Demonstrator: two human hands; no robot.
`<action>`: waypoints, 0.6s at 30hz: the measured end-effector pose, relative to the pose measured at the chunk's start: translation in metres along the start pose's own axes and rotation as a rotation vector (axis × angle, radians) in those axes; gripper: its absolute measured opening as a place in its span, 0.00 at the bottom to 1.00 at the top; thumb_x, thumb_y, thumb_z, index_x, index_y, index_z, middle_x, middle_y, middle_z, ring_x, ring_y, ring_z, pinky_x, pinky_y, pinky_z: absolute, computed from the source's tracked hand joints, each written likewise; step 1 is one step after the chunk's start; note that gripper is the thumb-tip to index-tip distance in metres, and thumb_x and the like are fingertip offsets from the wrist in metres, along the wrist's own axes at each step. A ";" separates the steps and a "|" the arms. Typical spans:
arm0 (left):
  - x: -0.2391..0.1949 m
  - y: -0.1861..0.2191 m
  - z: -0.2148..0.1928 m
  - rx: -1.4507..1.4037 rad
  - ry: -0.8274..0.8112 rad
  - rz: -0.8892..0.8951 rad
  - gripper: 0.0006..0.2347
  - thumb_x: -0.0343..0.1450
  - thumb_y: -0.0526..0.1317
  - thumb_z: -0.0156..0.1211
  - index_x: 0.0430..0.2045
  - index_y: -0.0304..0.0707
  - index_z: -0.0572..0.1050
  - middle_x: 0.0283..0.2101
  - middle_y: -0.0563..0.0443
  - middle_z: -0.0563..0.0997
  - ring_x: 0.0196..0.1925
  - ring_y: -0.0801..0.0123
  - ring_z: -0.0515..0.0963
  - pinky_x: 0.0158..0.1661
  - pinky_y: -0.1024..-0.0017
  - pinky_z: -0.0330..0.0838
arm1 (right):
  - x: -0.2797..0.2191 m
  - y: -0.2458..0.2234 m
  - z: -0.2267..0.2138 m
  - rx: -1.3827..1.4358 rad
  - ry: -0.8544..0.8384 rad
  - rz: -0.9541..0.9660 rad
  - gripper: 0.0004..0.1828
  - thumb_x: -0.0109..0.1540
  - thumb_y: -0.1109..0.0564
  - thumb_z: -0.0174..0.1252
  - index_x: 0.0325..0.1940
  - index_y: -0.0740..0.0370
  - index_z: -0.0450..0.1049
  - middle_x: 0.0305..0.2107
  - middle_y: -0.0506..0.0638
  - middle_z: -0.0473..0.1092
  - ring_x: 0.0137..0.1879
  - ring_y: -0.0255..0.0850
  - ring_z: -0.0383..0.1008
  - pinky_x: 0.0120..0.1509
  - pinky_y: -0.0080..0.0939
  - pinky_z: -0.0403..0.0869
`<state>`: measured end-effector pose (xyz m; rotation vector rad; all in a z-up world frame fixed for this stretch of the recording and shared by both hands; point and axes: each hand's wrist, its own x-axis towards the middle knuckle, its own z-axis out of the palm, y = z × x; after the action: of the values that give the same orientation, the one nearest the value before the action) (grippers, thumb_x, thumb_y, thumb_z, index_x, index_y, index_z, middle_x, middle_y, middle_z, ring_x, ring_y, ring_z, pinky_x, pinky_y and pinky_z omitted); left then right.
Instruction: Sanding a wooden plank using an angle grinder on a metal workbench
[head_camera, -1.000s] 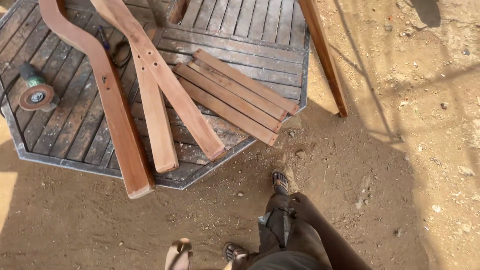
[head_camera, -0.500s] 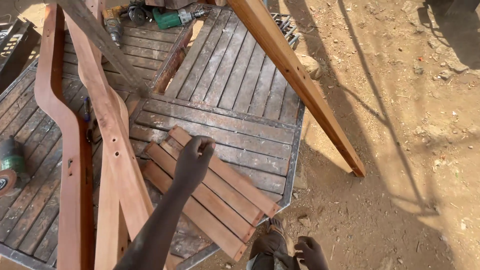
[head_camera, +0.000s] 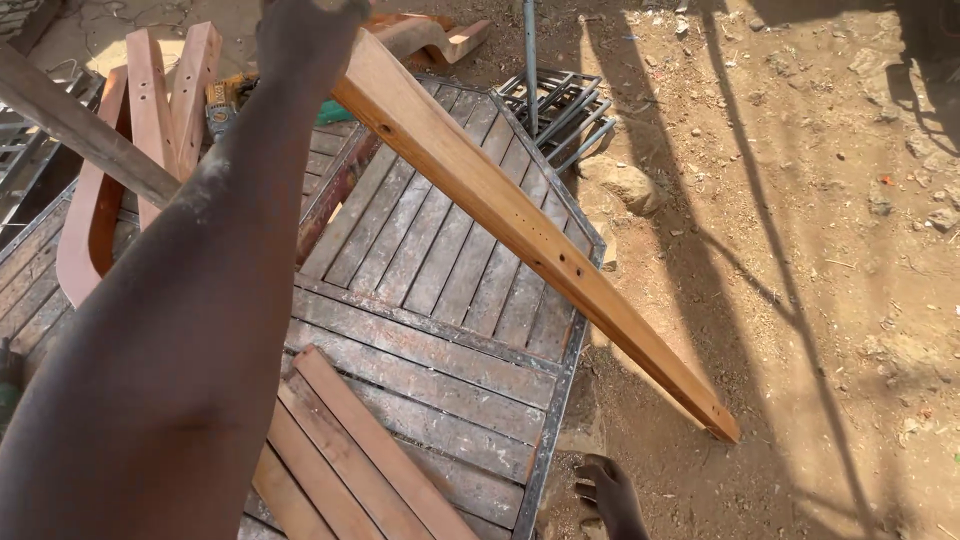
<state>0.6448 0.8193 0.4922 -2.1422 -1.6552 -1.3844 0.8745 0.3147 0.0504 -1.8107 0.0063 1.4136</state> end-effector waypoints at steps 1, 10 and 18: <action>-0.002 0.003 0.003 0.003 -0.327 -0.152 0.31 0.66 0.64 0.61 0.54 0.38 0.71 0.53 0.40 0.78 0.53 0.47 0.75 0.48 0.54 0.66 | 0.008 0.003 -0.001 0.026 -0.021 0.011 0.16 0.64 0.56 0.52 0.54 0.63 0.76 0.37 0.58 0.78 0.39 0.49 0.78 0.40 0.46 0.69; -0.097 0.022 -0.106 0.066 -0.499 -0.283 0.24 0.71 0.57 0.70 0.48 0.43 0.66 0.45 0.47 0.77 0.41 0.57 0.76 0.32 0.56 0.67 | -0.030 -0.019 0.028 0.558 -0.190 0.164 0.28 0.68 0.40 0.47 0.60 0.65 0.69 0.48 0.63 0.74 0.44 0.53 0.75 0.47 0.50 0.73; -0.269 0.045 -0.290 0.140 -0.433 -0.703 0.15 0.70 0.48 0.69 0.45 0.44 0.73 0.38 0.54 0.76 0.31 0.67 0.69 0.32 0.65 0.62 | -0.010 -0.046 0.055 0.992 -0.184 0.291 0.55 0.58 0.15 0.45 0.69 0.62 0.65 0.61 0.67 0.70 0.63 0.64 0.72 0.67 0.65 0.70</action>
<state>0.5125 0.4436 0.4933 -1.9507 -2.7629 -0.8800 0.8474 0.3734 0.0837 -0.8712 0.7633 1.3919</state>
